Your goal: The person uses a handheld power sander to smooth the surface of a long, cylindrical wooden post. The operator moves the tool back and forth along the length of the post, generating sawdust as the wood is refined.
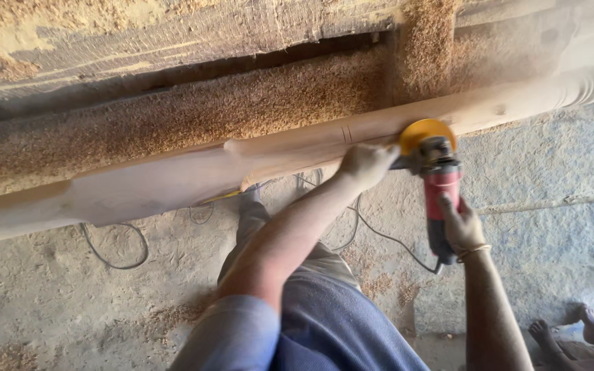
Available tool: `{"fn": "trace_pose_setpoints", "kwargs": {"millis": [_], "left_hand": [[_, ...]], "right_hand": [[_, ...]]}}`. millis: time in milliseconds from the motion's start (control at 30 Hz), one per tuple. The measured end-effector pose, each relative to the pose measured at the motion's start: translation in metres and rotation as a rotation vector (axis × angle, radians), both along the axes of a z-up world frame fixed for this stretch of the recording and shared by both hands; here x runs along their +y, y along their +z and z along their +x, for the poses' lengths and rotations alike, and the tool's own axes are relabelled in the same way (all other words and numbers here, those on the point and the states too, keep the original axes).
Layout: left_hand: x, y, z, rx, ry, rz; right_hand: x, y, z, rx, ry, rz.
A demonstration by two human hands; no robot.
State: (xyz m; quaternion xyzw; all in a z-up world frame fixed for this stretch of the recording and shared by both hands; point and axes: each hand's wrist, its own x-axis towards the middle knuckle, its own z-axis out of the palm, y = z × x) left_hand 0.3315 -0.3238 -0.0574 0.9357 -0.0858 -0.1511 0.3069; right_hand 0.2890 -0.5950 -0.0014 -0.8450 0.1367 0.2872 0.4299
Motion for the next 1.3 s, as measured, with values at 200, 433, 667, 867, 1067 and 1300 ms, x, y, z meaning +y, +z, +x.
{"fn": "trace_pose_setpoints", "kwargs": {"millis": [200, 433, 667, 867, 1067, 1300], "left_hand": [[-0.028, -0.008, 0.028, -0.227, -0.037, 0.145], [0.102, 0.025, -0.075, -0.199, 0.13, 0.041], [0.215, 0.09, -0.167, -0.032, 0.358, 0.3], [0.204, 0.09, -0.138, 0.027, 0.339, 0.236], [0.105, 0.052, -0.05, -0.122, 0.161, 0.1], [-0.02, 0.036, 0.072, 0.141, -0.058, 0.07]], "right_hand": [[-0.012, 0.012, 0.018, 0.033, -0.115, 0.119], [0.111, 0.064, 0.011, 0.203, 0.273, -0.079], [0.24, 0.098, -0.013, 0.188, 0.632, -0.099], [0.231, 0.105, 0.004, 0.231, 0.575, -0.128], [0.122, 0.096, 0.039, 0.258, 0.34, -0.176], [0.003, 0.073, 0.084, 0.256, -0.015, -0.164]]}}
